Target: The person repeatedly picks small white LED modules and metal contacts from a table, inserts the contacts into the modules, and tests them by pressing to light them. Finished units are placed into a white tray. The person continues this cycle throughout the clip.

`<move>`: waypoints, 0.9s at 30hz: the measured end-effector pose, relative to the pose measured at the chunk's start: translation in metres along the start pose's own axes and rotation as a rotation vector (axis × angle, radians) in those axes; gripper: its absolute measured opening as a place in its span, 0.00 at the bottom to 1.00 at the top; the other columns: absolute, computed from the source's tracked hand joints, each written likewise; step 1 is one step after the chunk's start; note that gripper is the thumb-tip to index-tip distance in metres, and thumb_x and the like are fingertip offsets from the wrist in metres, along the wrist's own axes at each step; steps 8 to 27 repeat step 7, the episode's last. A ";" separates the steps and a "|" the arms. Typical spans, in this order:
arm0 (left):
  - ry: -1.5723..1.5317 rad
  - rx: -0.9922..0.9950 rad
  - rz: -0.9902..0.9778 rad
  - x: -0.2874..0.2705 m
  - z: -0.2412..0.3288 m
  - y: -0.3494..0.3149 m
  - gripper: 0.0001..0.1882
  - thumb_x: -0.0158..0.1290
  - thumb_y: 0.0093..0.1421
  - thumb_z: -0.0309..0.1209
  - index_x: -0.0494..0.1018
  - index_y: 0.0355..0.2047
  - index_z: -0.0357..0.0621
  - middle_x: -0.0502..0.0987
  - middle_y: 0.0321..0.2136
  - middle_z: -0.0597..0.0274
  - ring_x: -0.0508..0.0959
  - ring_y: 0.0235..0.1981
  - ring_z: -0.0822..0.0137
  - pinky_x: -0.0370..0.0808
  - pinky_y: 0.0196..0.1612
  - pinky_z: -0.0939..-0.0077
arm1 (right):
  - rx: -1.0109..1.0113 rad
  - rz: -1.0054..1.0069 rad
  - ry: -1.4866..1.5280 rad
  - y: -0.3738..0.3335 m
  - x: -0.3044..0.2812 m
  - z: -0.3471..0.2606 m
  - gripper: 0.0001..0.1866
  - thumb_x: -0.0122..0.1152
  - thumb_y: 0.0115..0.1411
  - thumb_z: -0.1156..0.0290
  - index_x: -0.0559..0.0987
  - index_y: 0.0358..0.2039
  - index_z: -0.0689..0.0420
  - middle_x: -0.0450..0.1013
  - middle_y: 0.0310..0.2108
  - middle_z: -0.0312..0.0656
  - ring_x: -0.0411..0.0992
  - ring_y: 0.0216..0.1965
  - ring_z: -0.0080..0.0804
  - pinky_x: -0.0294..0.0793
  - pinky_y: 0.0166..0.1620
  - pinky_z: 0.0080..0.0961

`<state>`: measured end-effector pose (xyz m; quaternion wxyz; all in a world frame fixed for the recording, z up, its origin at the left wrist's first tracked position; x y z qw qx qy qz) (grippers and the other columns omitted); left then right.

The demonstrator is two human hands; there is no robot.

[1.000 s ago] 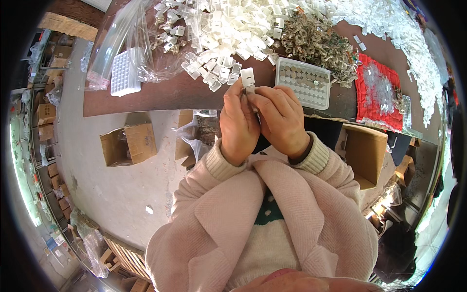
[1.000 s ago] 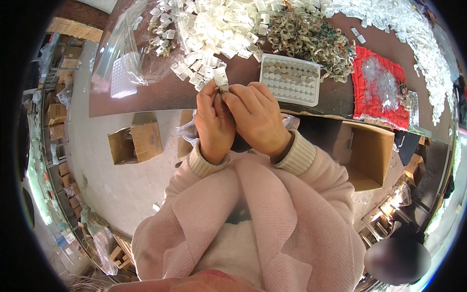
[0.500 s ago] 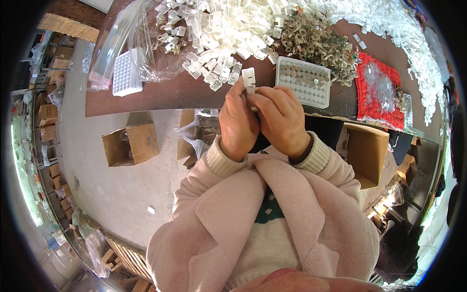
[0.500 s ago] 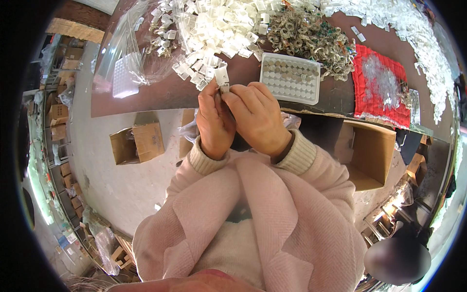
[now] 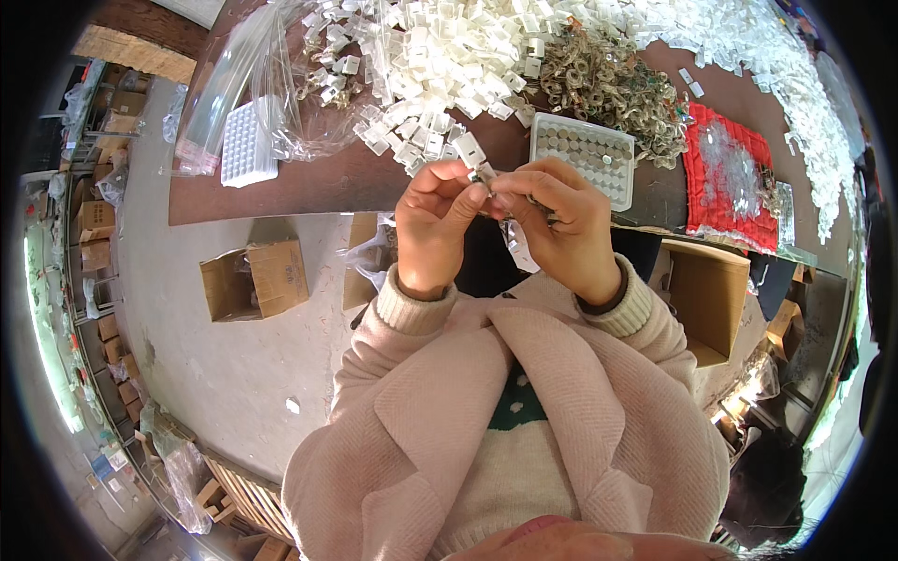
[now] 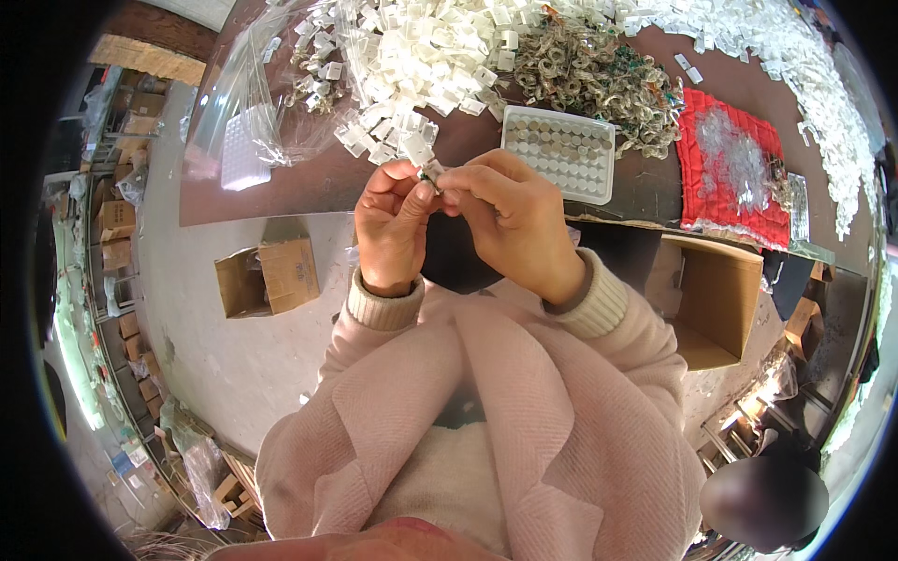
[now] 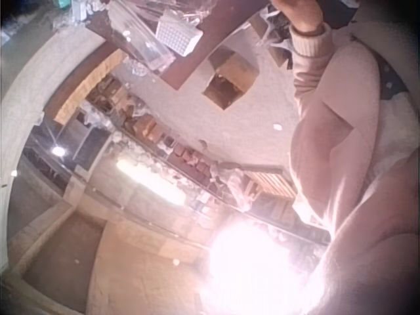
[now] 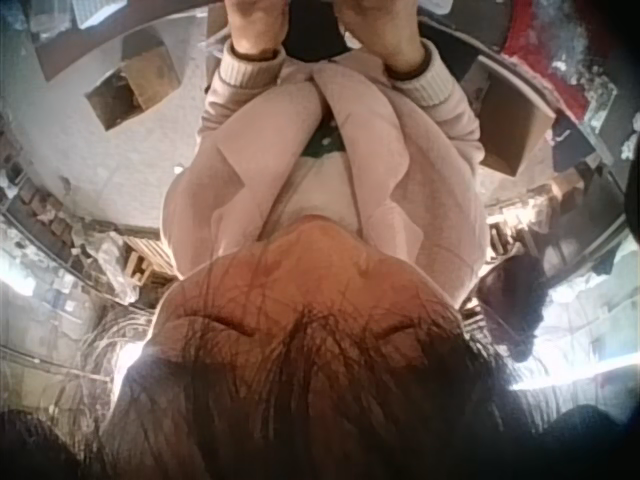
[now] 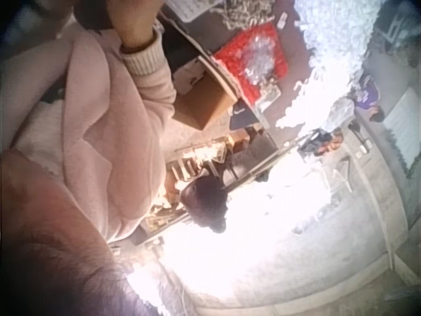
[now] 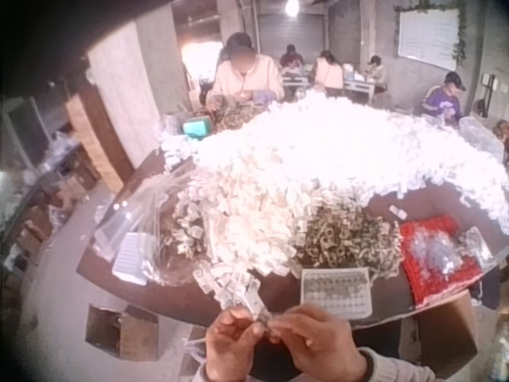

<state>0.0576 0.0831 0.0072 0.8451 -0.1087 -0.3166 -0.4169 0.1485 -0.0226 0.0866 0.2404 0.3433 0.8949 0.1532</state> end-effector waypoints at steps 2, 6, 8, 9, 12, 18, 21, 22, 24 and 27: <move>-0.005 0.001 -0.025 -0.004 -0.003 -0.001 0.13 0.56 0.64 0.18 0.70 0.48 0.36 0.81 0.36 0.54 0.81 0.32 0.66 0.81 0.37 0.74 | 0.085 -0.035 0.089 -0.002 0.000 0.005 0.11 0.62 0.56 0.86 0.83 0.38 0.60 0.76 0.32 0.44 0.78 0.32 0.36 0.76 0.34 0.26; 0.107 -0.021 -0.059 -0.009 -0.004 -0.009 0.15 0.57 0.62 0.17 0.71 0.49 0.37 0.81 0.36 0.53 0.81 0.31 0.65 0.81 0.36 0.74 | 0.110 -0.113 0.037 -0.001 -0.009 0.005 0.10 0.60 0.58 0.86 0.83 0.38 0.59 0.76 0.31 0.43 0.78 0.33 0.36 0.76 0.37 0.26; 0.127 -0.039 -0.065 -0.010 -0.005 -0.012 0.15 0.57 0.62 0.17 0.71 0.49 0.37 0.81 0.36 0.52 0.81 0.32 0.65 0.81 0.37 0.74 | 0.134 -0.139 0.018 -0.002 -0.011 0.006 0.10 0.60 0.59 0.85 0.83 0.38 0.59 0.76 0.32 0.43 0.78 0.34 0.35 0.76 0.38 0.26; 0.127 -0.039 -0.065 -0.010 -0.005 -0.012 0.15 0.57 0.62 0.17 0.71 0.49 0.37 0.81 0.36 0.52 0.81 0.32 0.65 0.81 0.37 0.74 | 0.134 -0.139 0.018 -0.002 -0.011 0.006 0.10 0.60 0.59 0.85 0.83 0.38 0.59 0.76 0.32 0.43 0.78 0.34 0.35 0.76 0.38 0.26; 0.127 -0.039 -0.065 -0.010 -0.005 -0.012 0.15 0.57 0.62 0.17 0.71 0.49 0.37 0.81 0.36 0.52 0.81 0.32 0.65 0.81 0.37 0.74 | 0.134 -0.139 0.018 -0.002 -0.011 0.006 0.10 0.60 0.59 0.85 0.83 0.38 0.59 0.76 0.32 0.43 0.78 0.34 0.35 0.76 0.38 0.26; 0.127 -0.039 -0.065 -0.010 -0.005 -0.012 0.15 0.57 0.62 0.17 0.71 0.49 0.37 0.81 0.36 0.52 0.81 0.32 0.65 0.81 0.37 0.74 | 0.134 -0.139 0.018 -0.002 -0.011 0.006 0.10 0.60 0.59 0.85 0.83 0.38 0.59 0.76 0.32 0.43 0.78 0.34 0.35 0.76 0.38 0.26; 0.127 -0.039 -0.065 -0.010 -0.005 -0.012 0.15 0.57 0.62 0.17 0.71 0.49 0.37 0.81 0.36 0.52 0.81 0.32 0.65 0.81 0.37 0.74 | 0.134 -0.139 0.018 -0.002 -0.011 0.006 0.10 0.60 0.59 0.85 0.83 0.38 0.59 0.76 0.32 0.43 0.78 0.34 0.35 0.76 0.38 0.26; 0.127 -0.039 -0.065 -0.010 -0.005 -0.012 0.15 0.57 0.62 0.17 0.71 0.49 0.37 0.81 0.36 0.52 0.81 0.32 0.65 0.81 0.37 0.74 | 0.134 -0.139 0.018 -0.002 -0.011 0.006 0.10 0.60 0.59 0.85 0.83 0.38 0.59 0.76 0.32 0.43 0.78 0.34 0.35 0.76 0.38 0.26; 0.127 -0.039 -0.065 -0.010 -0.005 -0.012 0.15 0.57 0.62 0.17 0.71 0.49 0.37 0.81 0.36 0.52 0.81 0.32 0.65 0.81 0.37 0.74 | 0.134 -0.139 0.018 -0.002 -0.011 0.006 0.10 0.60 0.59 0.85 0.83 0.38 0.59 0.76 0.32 0.43 0.78 0.34 0.35 0.76 0.38 0.26; 0.127 -0.039 -0.065 -0.010 -0.005 -0.012 0.15 0.57 0.62 0.17 0.71 0.49 0.37 0.81 0.36 0.52 0.81 0.32 0.65 0.81 0.37 0.74 | 0.134 -0.139 0.018 -0.002 -0.011 0.006 0.10 0.60 0.59 0.85 0.83 0.38 0.59 0.76 0.32 0.43 0.78 0.34 0.35 0.76 0.38 0.26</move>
Point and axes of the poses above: each hand's wrist, its own y-axis towards the middle knuckle, its own x-axis out of the palm, z = x × y, the point moved 10 cm from there along y, towards the middle knuckle
